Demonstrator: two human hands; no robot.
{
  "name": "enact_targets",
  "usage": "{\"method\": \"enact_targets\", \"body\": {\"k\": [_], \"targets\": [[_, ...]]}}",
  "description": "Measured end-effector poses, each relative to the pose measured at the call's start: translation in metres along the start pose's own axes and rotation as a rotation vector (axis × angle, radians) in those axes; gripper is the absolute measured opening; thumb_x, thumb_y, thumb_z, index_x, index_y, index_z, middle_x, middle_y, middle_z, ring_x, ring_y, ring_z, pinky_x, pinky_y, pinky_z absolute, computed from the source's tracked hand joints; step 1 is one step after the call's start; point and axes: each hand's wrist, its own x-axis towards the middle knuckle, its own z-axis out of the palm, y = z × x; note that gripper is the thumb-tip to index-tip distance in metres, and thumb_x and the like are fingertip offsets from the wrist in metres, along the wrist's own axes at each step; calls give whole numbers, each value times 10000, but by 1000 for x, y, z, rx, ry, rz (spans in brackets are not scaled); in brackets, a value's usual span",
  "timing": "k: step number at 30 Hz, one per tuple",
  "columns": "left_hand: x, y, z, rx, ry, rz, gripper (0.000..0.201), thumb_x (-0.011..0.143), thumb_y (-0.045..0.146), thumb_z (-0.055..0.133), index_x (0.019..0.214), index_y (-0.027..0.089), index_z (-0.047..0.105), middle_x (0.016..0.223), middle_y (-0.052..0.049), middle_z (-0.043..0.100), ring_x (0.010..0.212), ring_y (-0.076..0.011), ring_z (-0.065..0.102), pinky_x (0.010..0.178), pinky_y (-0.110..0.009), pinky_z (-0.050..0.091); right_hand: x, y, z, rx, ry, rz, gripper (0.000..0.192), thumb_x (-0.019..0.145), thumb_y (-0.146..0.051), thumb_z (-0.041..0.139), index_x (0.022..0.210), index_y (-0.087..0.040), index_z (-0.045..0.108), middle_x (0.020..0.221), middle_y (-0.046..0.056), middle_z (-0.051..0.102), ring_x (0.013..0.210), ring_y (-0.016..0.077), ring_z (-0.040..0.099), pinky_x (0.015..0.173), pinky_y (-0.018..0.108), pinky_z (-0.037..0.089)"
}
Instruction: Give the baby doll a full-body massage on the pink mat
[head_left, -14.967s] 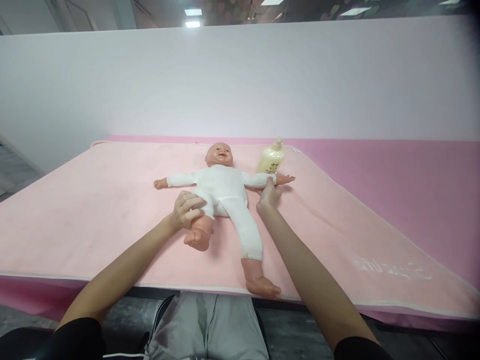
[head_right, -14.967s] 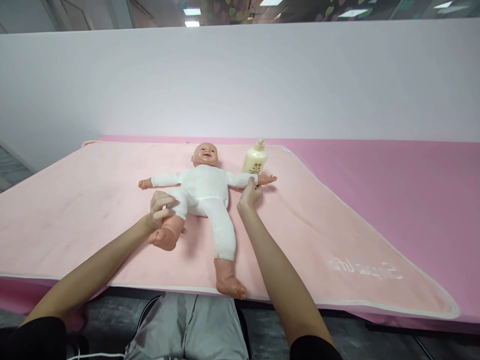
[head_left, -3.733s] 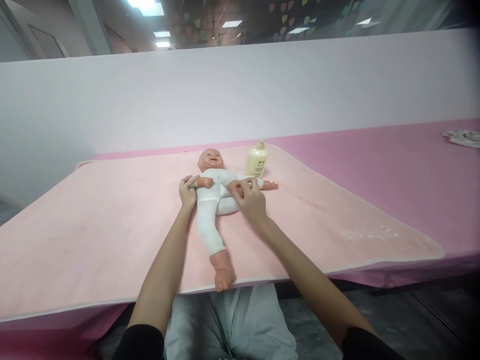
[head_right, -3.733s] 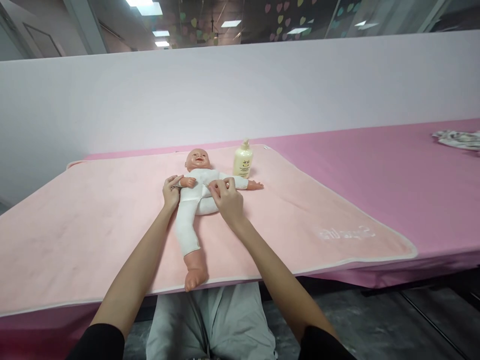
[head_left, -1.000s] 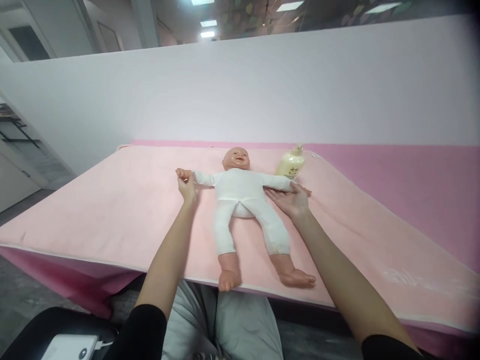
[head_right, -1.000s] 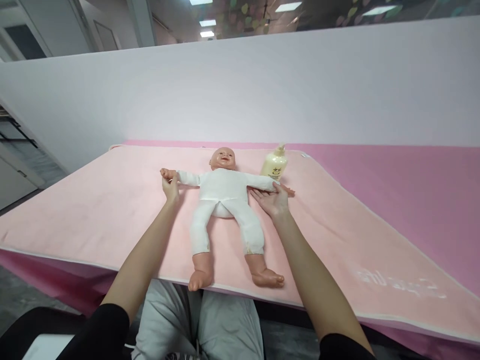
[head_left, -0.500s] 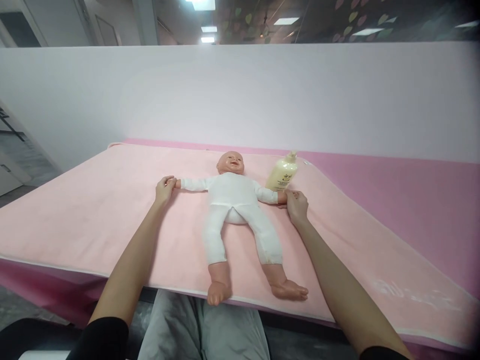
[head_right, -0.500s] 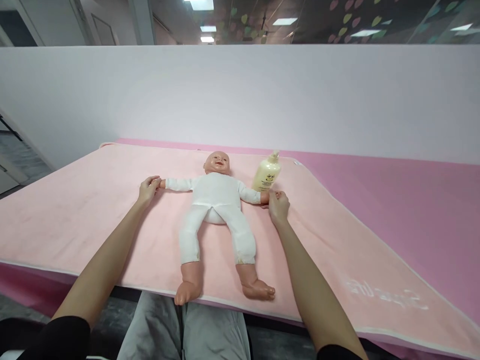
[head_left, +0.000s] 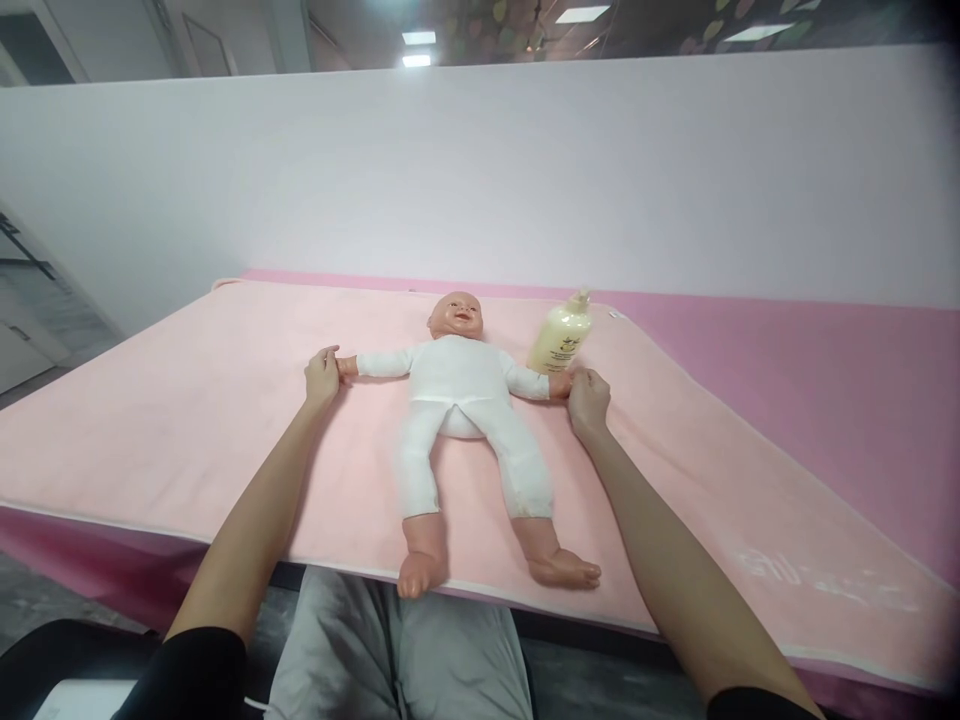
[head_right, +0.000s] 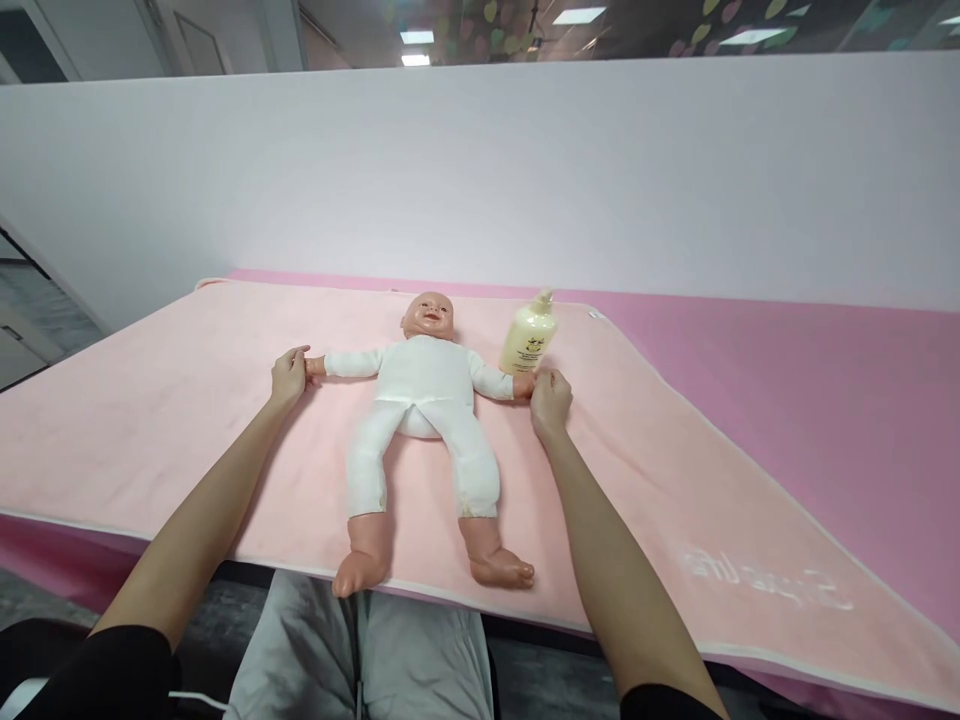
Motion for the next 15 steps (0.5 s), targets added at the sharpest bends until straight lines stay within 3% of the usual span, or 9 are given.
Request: {"method": "enact_targets", "body": {"k": [5, 10, 15], "targets": [[-5, 8, -3, 11, -1, -5, 404, 888, 349, 377, 1101, 153, 658, 587, 4, 569, 409, -129, 521, 557, -283, 463, -2, -4, 0, 42, 0, -18, 227, 807, -242, 431, 587, -198, 469, 609, -21, 498, 616, 134, 442, 569, 266, 313], [-10, 16, -2, -82, -42, -24, 411, 809, 431, 530, 1067, 139, 661, 714, -26, 634, 410, -98, 502, 451, -244, 431, -1, -2, 2, 132, -15, 12, 199, 747, -338, 565, 622, -194, 509, 620, -30, 512, 609, 128, 449, 566, 257, 341], [-9, 15, -1, -19, -79, -22, 393, 833, 364, 487, 1117, 146, 649, 851, -65, 686, 437, -91, 544, 468, -231, 451, 3, 3, 3, 144, -55, 41, 178, 678, -359, 621, 669, -197, 548, 640, -31, 538, 620, 136, 478, 563, 255, 366]]}}
